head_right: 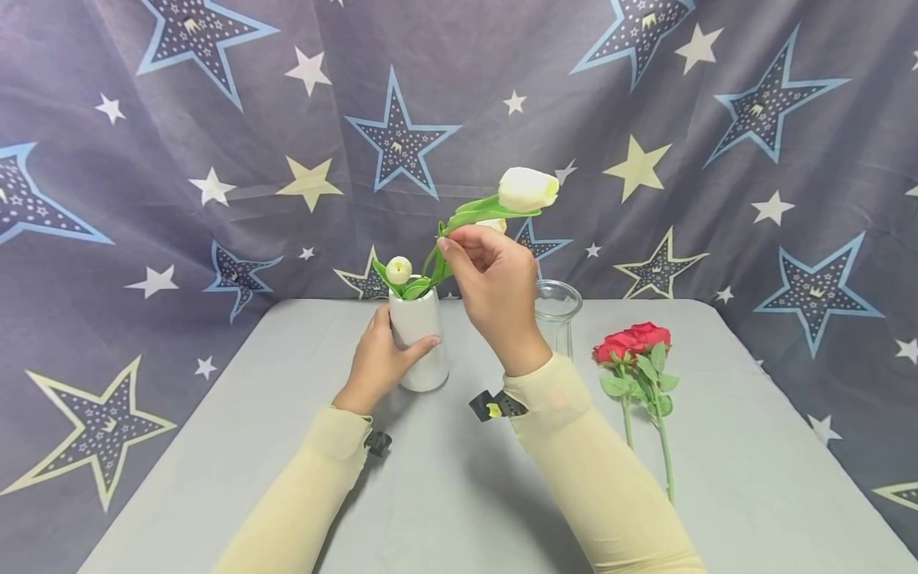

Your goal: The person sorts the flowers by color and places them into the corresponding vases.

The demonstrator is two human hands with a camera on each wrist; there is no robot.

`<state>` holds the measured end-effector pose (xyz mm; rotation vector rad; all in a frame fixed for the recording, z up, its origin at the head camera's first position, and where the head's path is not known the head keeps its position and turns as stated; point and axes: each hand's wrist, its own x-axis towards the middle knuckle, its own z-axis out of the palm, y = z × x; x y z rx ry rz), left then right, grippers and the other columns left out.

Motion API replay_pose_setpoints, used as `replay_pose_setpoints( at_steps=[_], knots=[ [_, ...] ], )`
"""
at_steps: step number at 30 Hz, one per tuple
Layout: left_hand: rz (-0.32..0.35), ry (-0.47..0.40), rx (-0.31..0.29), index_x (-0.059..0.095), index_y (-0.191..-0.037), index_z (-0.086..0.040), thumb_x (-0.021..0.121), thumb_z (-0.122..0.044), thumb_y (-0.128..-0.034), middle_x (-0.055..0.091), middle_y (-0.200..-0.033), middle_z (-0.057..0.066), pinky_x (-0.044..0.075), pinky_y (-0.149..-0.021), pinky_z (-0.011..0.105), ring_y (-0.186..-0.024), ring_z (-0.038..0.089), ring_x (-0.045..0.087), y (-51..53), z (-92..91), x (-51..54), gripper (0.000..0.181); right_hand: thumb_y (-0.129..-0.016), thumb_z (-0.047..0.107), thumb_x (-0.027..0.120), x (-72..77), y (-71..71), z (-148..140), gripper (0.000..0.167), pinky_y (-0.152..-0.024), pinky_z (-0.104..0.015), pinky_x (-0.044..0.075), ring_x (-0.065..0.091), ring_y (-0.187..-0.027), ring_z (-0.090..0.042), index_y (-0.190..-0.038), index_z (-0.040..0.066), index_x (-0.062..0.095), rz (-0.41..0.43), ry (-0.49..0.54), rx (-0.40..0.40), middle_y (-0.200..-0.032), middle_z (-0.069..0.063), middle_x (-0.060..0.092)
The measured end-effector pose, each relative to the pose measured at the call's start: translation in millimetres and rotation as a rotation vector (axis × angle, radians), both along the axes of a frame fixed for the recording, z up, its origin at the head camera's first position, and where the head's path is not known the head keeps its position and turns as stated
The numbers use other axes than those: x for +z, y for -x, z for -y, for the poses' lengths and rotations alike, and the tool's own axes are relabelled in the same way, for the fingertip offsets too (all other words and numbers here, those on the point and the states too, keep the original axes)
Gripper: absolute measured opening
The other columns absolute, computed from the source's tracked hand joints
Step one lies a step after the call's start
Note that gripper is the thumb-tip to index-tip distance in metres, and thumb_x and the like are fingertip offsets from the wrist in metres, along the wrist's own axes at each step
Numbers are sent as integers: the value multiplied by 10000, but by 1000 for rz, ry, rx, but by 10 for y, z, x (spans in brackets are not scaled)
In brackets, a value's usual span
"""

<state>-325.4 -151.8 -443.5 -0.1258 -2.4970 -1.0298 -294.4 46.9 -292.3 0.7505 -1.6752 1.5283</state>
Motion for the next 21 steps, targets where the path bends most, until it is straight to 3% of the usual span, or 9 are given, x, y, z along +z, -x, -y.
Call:
replay_pose_setpoints(
  at_steps=[4, 12, 21],
  knots=[
    [-11, -1, -2, 416, -1478, -61, 830, -617, -799, 586, -1281, 131, 542, -920, 535, -1102, 344, 657, -2, -2, -9, 971, -918, 75, 792, -18, 3, 27, 75, -538, -199, 428, 602, -594, -77, -928, 1, 783, 8, -10, 8, -817, -114, 763],
    [-21, -2, 3, 429, -1467, -56, 833, -612, -798, 591, -1274, 127, 543, -908, 537, -1092, 336, 660, 3, -7, -15, 958, -900, -67, 748, 79, -203, 108, 48, -551, -209, 418, 546, -573, -86, -913, -114, 746, 30, -47, -21, -801, -231, 738],
    [-1, -4, 8, 432, -1459, -68, 825, -625, -800, 590, -1269, 114, 545, -899, 527, -1093, 326, 659, -3, -7, -8, 948, -889, -85, 747, -51, -113, 143, 40, -559, -191, 427, 584, -590, -211, -907, -120, 748, 20, -78, -49, -809, -236, 742]
  ],
)
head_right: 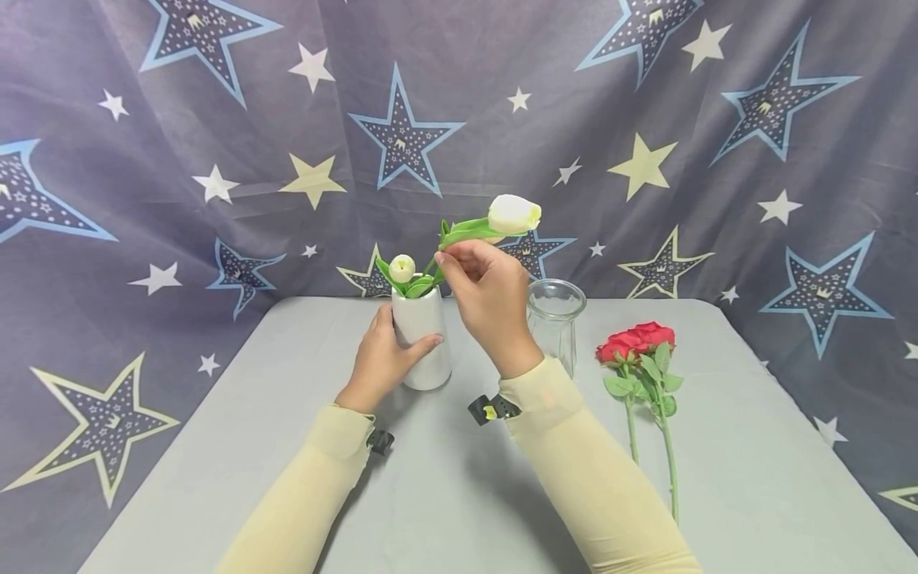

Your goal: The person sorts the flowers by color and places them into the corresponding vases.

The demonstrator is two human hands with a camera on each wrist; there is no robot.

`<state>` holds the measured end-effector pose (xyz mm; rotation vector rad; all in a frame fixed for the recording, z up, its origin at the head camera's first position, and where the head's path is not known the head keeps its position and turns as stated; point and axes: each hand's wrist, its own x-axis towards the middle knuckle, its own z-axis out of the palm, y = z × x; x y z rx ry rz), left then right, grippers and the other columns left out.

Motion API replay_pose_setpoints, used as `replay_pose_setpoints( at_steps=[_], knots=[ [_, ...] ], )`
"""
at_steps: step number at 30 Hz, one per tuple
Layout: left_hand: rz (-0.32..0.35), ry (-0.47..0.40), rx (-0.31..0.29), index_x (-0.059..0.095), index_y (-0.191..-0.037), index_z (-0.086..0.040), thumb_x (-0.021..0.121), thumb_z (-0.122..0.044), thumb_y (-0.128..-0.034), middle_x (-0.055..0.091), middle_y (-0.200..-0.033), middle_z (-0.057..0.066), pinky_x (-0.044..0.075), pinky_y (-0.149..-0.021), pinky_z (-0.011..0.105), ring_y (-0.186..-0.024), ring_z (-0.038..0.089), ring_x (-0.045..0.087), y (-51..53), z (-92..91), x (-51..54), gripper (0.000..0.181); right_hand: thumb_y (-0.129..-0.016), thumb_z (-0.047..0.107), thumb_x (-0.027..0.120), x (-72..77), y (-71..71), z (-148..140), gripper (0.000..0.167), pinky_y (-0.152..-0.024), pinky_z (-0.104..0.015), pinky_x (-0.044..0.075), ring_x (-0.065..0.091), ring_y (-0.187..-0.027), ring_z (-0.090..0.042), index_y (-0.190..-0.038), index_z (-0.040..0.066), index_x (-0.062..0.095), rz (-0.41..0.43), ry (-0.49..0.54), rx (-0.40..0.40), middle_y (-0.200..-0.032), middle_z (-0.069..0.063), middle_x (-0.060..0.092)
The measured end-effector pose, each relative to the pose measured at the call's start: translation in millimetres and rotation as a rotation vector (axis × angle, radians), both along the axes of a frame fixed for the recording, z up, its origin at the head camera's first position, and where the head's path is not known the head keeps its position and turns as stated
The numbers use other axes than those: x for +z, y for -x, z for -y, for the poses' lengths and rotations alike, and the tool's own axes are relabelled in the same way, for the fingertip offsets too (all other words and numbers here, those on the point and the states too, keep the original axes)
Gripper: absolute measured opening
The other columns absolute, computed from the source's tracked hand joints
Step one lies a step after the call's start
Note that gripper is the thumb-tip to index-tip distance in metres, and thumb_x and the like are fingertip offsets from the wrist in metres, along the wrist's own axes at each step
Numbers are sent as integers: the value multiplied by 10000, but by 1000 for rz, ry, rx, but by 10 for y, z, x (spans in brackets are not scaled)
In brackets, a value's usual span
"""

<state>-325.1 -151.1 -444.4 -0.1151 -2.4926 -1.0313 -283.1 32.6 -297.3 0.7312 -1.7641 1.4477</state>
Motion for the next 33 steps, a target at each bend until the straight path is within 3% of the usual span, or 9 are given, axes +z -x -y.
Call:
replay_pose_setpoints(
  at_steps=[4, 9, 14, 20, 27, 33],
  knots=[
    [2, -2, -1, 431, -1457, -71, 822, -628, -801, 588, -1270, 108, 545, -896, 527, -1092, 320, 659, 7, 1, -1, 946, -887, -46, 773, -157, 167, 8, 53, -583, -168, 471, 669, -642, -254, -915, -91, 768, 8, -3, -18, -834, -211, 763],
    [1, -5, -7, 431, -1459, -70, 826, -618, -803, 588, -1274, 107, 547, -893, 523, -1093, 316, 659, 16, 0, -4, 942, -912, 79, 799, -296, 293, 3, 76, -649, -181, 539, 732, -731, -195, -955, 17, 808, 81, 13, -6, -867, -112, 789],
    [3, -12, -8, 430, -1462, -74, 832, -604, -806, 586, -1283, 108, 547, -901, 522, -1105, 315, 656, 10, 3, 5, 934, -924, 143, 798, -306, 307, 0, 71, -642, -220, 552, 718, -712, -135, -947, 79, 819, 101, 5, -22, -846, -36, 787],
    [6, -10, 0, 431, -1465, -75, 833, -604, -805, 588, -1287, 113, 545, -901, 526, -1105, 324, 658, -1, 7, 7, 936, -921, 183, 776, -284, 288, -17, 69, -603, -212, 522, 689, -675, -81, -913, 125, 813, 103, -73, -158, -789, 16, 768],
    [-2, -8, 1, 436, -1457, -73, 839, -588, -807, 592, -1282, 114, 546, -893, 531, -1095, 327, 660, -6, 10, 13, 922, -913, 158, 772, -305, 322, -15, 64, -615, -265, 537, 711, -674, -108, -870, 119, 799, 26, -175, -205, -764, -1, 761],
    [-12, -11, -5, 433, -1462, -69, 843, -581, -806, 594, -1278, 121, 550, -881, 534, -1083, 330, 664, -7, 3, 8, 927, -912, 197, 766, -355, 347, -5, 85, -623, -297, 536, 708, -663, -93, -859, 143, 804, 91, -233, -233, -756, 17, 763]
  ],
)
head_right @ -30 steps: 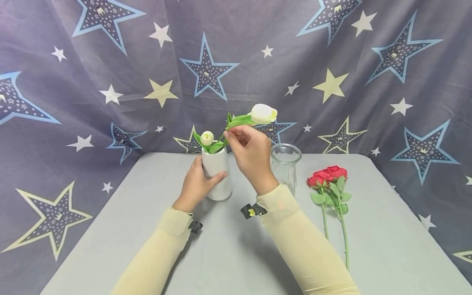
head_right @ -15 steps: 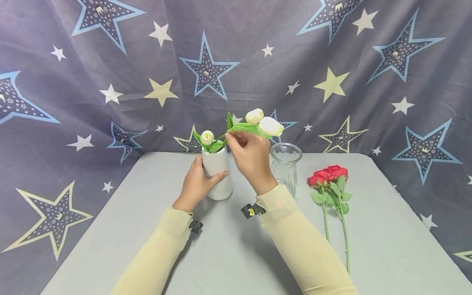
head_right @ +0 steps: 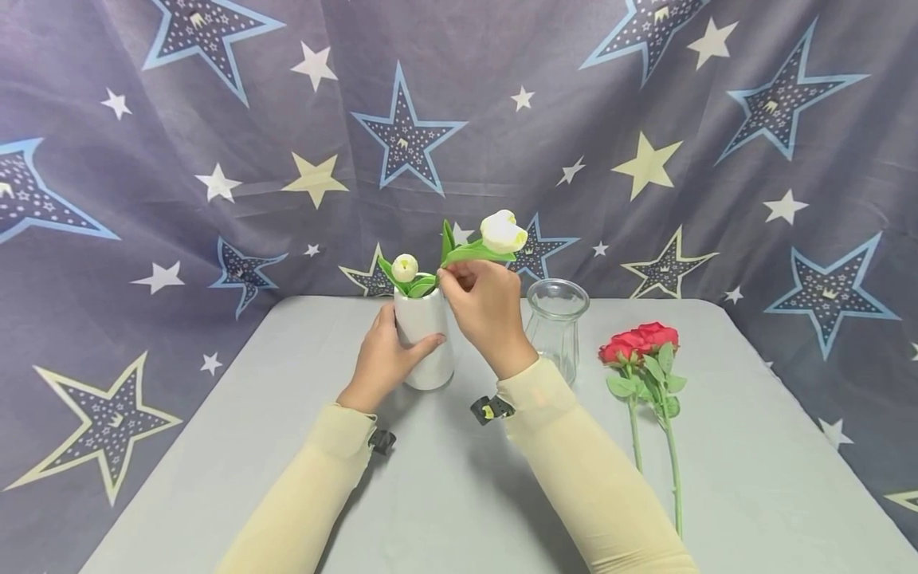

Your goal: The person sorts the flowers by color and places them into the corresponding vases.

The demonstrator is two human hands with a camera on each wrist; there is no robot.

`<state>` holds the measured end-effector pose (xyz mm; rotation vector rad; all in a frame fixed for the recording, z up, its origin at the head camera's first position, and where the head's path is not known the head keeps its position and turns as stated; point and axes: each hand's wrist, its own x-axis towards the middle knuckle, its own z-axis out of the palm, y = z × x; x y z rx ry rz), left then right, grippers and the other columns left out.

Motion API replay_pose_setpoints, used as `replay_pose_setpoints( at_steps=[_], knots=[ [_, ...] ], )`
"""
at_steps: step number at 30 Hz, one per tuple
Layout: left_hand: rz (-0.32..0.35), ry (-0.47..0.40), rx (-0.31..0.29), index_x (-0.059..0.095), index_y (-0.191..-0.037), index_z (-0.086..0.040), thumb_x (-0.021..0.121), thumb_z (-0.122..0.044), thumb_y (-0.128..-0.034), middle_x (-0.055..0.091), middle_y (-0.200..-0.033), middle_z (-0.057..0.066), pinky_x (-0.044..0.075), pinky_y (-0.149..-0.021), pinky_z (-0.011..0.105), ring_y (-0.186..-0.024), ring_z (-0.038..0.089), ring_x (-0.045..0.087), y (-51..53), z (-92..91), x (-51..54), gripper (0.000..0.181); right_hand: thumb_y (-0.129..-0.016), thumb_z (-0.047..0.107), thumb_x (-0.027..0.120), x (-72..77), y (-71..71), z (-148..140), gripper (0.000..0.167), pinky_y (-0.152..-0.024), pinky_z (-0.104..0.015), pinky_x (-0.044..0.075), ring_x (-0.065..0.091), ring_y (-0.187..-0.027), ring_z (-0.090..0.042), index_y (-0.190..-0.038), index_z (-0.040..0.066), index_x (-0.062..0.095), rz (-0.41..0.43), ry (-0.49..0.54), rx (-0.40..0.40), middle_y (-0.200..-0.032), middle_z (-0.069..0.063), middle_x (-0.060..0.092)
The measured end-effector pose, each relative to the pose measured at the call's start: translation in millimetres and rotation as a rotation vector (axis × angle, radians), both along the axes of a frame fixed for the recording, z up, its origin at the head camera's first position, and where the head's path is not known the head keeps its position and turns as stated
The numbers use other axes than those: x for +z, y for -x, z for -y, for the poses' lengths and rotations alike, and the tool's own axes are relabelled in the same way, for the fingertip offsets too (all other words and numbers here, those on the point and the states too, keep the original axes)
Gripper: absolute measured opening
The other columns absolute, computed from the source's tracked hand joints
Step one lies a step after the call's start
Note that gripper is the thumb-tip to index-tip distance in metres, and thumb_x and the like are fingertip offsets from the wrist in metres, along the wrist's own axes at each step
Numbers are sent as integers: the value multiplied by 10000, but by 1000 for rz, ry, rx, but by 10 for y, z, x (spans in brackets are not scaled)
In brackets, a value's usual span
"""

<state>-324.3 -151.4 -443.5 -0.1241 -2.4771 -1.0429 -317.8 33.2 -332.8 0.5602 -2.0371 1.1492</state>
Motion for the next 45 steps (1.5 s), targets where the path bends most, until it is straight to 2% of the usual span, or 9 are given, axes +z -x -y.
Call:
replay_pose_setpoints(
  at_steps=[12, 20, 25, 33, 38, 45],
  knots=[
    [-7, -2, 2, 438, -1449, -71, 844, -579, -805, 593, -1269, 119, 546, -878, 531, -1075, 331, 662, -8, -7, -3, 915, -912, 194, 734, -85, 51, 32, 98, -648, -329, 535, 692, -661, -77, -849, 167, 805, 33, -39, 4, -745, 39, 753],
    [-9, -4, 1, 443, -1446, -71, 844, -576, -807, 596, -1264, 118, 547, -880, 533, -1078, 329, 662, -6, -3, -3, 908, -908, 183, 702, -146, 86, 64, 140, -604, -307, 498, 642, -616, -65, -785, 194, 769, 58, -61, 17, -688, 62, 718],
    [-2, -1, -1, 439, -1454, -73, 838, -579, -812, 597, -1275, 117, 549, -886, 532, -1094, 327, 662, -7, -2, 3, 909, -910, 180, 693, -182, 120, 87, 168, -624, -323, 513, 654, -632, -74, -748, 190, 734, 63, -82, 19, -688, 53, 713],
    [11, -2, -7, 425, -1474, -74, 824, -599, -817, 594, -1287, 121, 549, -886, 534, -1097, 334, 664, -14, 1, 7, 931, -921, 207, 705, -228, 139, 119, 119, -659, -356, 531, 660, -669, -103, -815, 196, 759, 99, -125, 15, -742, 51, 740],
    [17, 3, -5, 423, -1476, -72, 817, -603, -821, 584, -1295, 118, 546, -898, 535, -1107, 328, 658, -9, 6, 3, 931, -937, 247, 719, -292, 143, 141, 93, -644, -345, 523, 672, -695, -105, -900, 200, 791, 133, -110, 18, -809, 46, 763],
    [24, -1, -8, 417, -1485, -80, 814, -602, -825, 581, -1298, 114, 548, -902, 533, -1113, 325, 660, -4, 5, 10, 931, -942, 251, 742, -363, 123, 153, 111, -615, -310, 542, 708, -683, -128, -924, 160, 802, 133, -28, 37, -825, 26, 766]
  ],
)
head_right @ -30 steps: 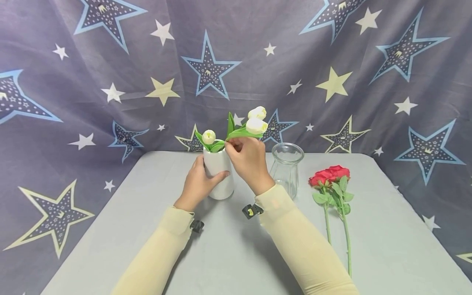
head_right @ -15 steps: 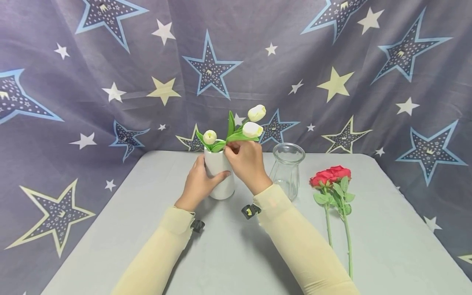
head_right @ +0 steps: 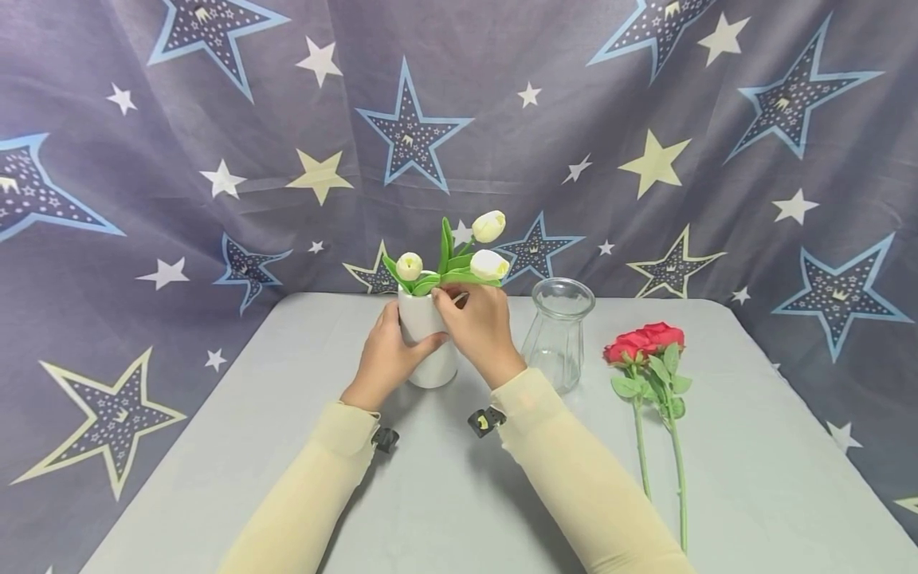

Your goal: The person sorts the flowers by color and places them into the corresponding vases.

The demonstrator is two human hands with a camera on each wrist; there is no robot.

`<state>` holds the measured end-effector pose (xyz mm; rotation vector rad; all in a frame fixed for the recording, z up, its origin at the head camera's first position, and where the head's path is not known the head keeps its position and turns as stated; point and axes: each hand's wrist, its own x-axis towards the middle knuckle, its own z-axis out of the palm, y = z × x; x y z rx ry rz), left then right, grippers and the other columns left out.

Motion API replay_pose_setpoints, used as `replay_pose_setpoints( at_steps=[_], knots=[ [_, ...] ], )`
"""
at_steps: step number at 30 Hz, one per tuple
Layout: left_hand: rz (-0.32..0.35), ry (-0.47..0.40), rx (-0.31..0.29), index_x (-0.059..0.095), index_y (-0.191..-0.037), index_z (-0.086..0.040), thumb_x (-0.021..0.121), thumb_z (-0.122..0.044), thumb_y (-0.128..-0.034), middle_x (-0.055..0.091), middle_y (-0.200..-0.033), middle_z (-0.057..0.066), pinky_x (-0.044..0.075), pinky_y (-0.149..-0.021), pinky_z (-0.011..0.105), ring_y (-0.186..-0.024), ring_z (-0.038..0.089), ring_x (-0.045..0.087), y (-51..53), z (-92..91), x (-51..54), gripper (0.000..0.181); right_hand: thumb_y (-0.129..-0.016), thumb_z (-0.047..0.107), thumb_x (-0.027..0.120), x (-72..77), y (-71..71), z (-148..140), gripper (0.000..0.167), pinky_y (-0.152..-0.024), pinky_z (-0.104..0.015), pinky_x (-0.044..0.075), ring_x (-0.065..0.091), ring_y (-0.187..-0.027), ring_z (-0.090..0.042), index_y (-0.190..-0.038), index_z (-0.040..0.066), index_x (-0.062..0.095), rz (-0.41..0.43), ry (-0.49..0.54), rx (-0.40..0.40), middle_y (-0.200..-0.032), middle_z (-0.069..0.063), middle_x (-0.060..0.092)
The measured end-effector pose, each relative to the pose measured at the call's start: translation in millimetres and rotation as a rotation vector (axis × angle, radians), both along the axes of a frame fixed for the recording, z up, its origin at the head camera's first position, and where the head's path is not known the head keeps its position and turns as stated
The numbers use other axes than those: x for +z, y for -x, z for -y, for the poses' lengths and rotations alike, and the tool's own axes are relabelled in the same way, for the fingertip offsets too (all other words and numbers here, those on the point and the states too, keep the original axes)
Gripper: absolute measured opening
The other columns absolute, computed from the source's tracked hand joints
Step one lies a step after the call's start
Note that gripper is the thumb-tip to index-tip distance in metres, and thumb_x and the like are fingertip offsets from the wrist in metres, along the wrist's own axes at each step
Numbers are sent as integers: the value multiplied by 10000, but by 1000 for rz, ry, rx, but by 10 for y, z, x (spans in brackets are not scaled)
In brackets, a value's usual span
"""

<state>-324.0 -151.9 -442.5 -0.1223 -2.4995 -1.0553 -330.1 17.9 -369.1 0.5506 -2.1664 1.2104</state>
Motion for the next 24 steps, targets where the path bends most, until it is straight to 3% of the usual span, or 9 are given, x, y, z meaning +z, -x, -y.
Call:
replay_pose_setpoints(
  at_steps=[4, 11, 24],
  knots=[
    [-2, -3, -1, 419, -1480, -83, 813, -604, -825, 581, -1298, 112, 546, -903, 540, -1113, 327, 658, 1, -5, -4, 925, -938, 218, 752, -17, -13, 0, 98, -590, -305, 521, 678, -643, -130, -894, 133, 772, -28, 49, 0, -770, 5, 745],
    [7, 4, -3, 408, -1487, -82, 803, -611, -831, 577, -1300, 113, 550, -903, 532, -1117, 323, 656, 3, 1, -13, 930, -945, 194, 765, -25, 0, 19, 95, -563, -299, 538, 687, -620, -108, -909, 112, 795, -51, 20, 18, -786, -14, 761],
    [1, 2, -1, 407, -1490, -78, 807, -608, -829, 575, -1305, 113, 546, -904, 531, -1111, 321, 656, 7, 6, -15, 937, -949, 178, 769, -103, 5, 9, 81, -635, -274, 581, 719, -693, -172, -986, 108, 787, -52, 89, 81, -843, -35, 769]
  ],
)
